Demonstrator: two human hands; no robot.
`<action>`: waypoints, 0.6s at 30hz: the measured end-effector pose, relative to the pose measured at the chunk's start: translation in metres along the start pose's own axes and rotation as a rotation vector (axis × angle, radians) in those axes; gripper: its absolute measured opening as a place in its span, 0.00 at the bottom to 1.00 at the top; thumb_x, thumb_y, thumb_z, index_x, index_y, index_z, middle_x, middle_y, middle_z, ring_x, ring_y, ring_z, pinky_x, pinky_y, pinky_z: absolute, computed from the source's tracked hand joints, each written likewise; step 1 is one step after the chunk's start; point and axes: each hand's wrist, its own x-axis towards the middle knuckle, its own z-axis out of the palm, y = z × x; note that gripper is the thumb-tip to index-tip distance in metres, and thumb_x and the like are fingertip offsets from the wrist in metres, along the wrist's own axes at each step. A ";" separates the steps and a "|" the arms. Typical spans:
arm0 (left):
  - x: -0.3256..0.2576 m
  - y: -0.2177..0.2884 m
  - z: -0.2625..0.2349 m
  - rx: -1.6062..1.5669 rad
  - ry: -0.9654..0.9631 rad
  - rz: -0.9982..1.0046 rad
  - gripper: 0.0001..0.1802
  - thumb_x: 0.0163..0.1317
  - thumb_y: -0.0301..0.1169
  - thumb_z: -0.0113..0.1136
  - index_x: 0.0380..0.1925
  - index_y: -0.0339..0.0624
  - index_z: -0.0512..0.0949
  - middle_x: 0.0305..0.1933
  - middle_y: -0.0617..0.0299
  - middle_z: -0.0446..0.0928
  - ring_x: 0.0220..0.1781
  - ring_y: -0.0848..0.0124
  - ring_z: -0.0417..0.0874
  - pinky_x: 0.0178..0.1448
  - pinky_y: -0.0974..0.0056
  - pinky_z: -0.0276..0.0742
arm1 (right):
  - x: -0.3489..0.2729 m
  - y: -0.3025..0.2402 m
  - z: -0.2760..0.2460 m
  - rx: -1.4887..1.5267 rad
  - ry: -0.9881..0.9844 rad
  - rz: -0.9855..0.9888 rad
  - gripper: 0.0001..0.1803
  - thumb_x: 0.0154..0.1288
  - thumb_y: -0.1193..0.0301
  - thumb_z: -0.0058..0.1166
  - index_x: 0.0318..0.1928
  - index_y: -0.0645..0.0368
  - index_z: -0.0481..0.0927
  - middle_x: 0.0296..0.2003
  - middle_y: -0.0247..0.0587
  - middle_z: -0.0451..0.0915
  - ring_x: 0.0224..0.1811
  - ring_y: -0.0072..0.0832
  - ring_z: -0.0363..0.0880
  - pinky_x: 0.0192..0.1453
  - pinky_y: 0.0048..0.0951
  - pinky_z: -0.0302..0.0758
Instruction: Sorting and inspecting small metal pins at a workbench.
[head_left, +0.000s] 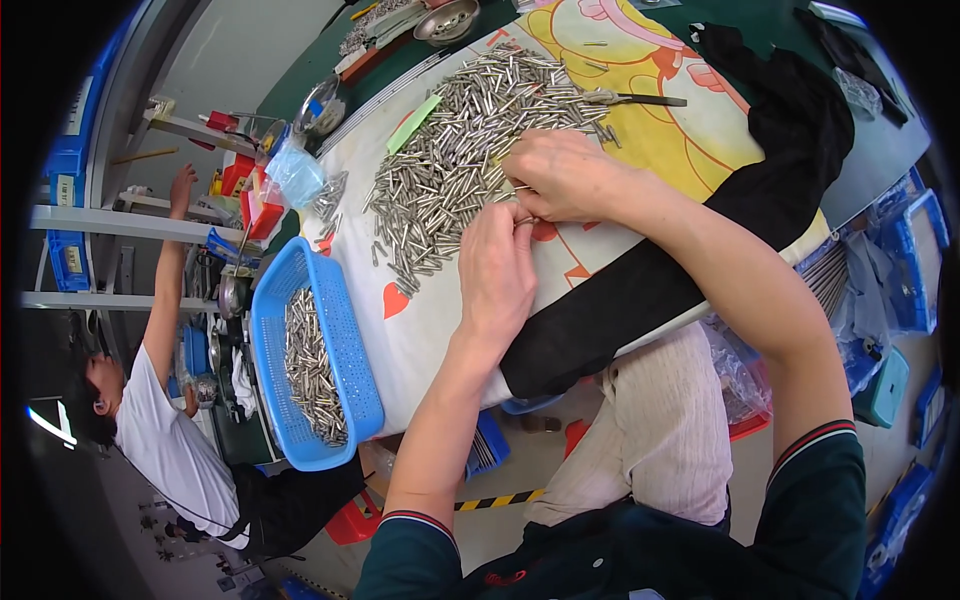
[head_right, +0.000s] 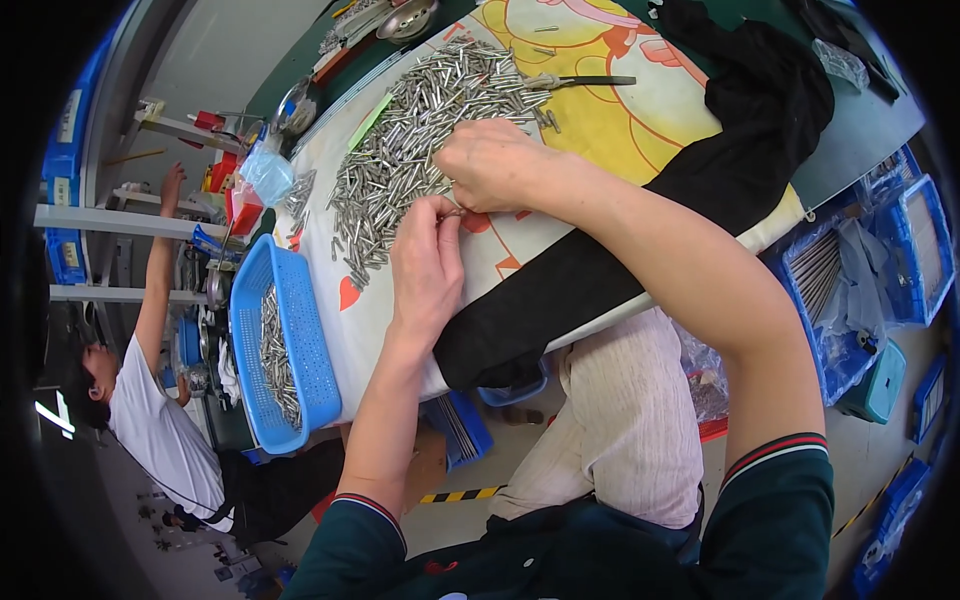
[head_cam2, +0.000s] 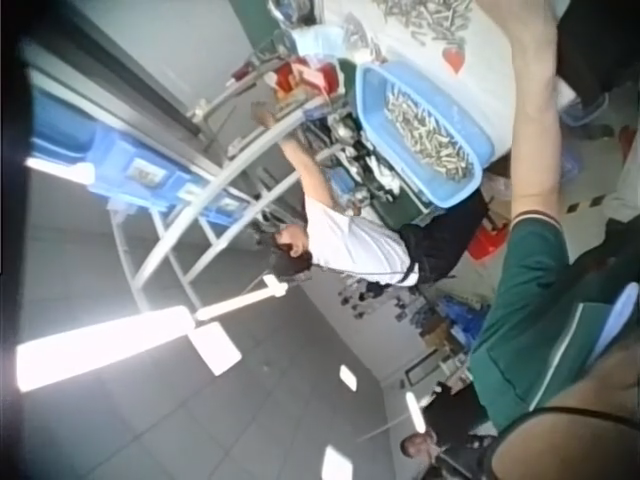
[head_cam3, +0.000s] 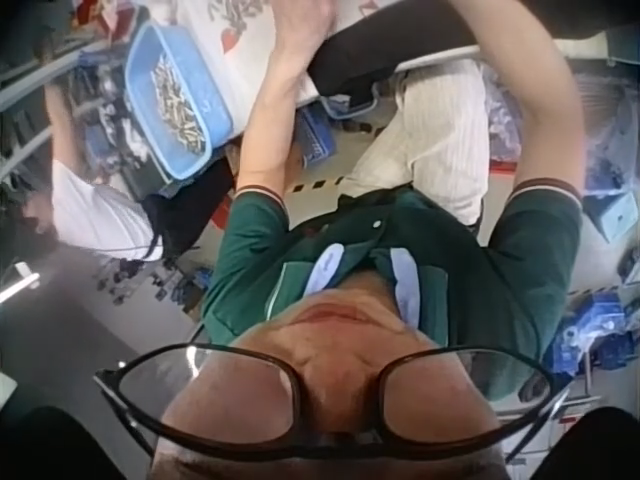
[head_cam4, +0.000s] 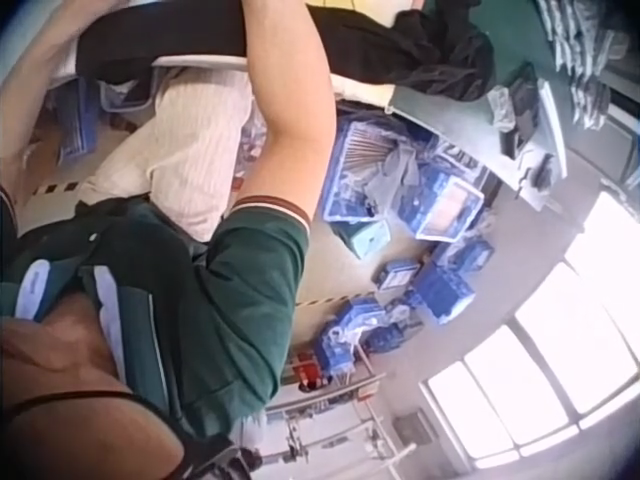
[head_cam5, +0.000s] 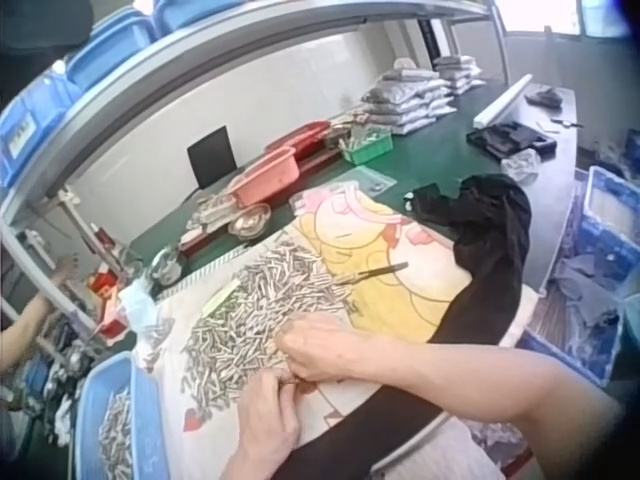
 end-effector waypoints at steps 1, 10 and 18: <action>0.000 0.001 -0.001 -0.296 -0.009 -0.169 0.03 0.64 0.22 0.48 0.35 0.34 0.69 0.31 0.56 0.76 0.27 0.64 0.75 0.34 0.65 0.70 | 0.000 0.000 0.000 0.004 -0.012 0.001 0.07 0.43 0.74 0.52 0.22 0.65 0.80 0.24 0.52 0.80 0.33 0.47 0.80 0.36 0.42 0.77; 0.008 -0.025 -0.023 -1.632 -0.241 -0.669 0.16 0.68 0.32 0.49 0.51 0.31 0.70 0.37 0.54 0.79 0.35 0.74 0.82 0.40 0.75 0.81 | 0.000 -0.002 -0.007 -0.011 -0.064 0.017 0.07 0.44 0.73 0.52 0.24 0.64 0.80 0.27 0.49 0.80 0.35 0.45 0.80 0.38 0.42 0.77; 0.006 -0.014 -0.016 -1.094 -0.013 -0.519 0.11 0.68 0.30 0.49 0.45 0.35 0.74 0.40 0.57 0.79 0.40 0.73 0.81 0.46 0.70 0.77 | 0.005 -0.013 -0.010 0.228 0.384 -0.019 0.05 0.51 0.73 0.55 0.27 0.62 0.75 0.25 0.41 0.75 0.32 0.37 0.74 0.35 0.35 0.72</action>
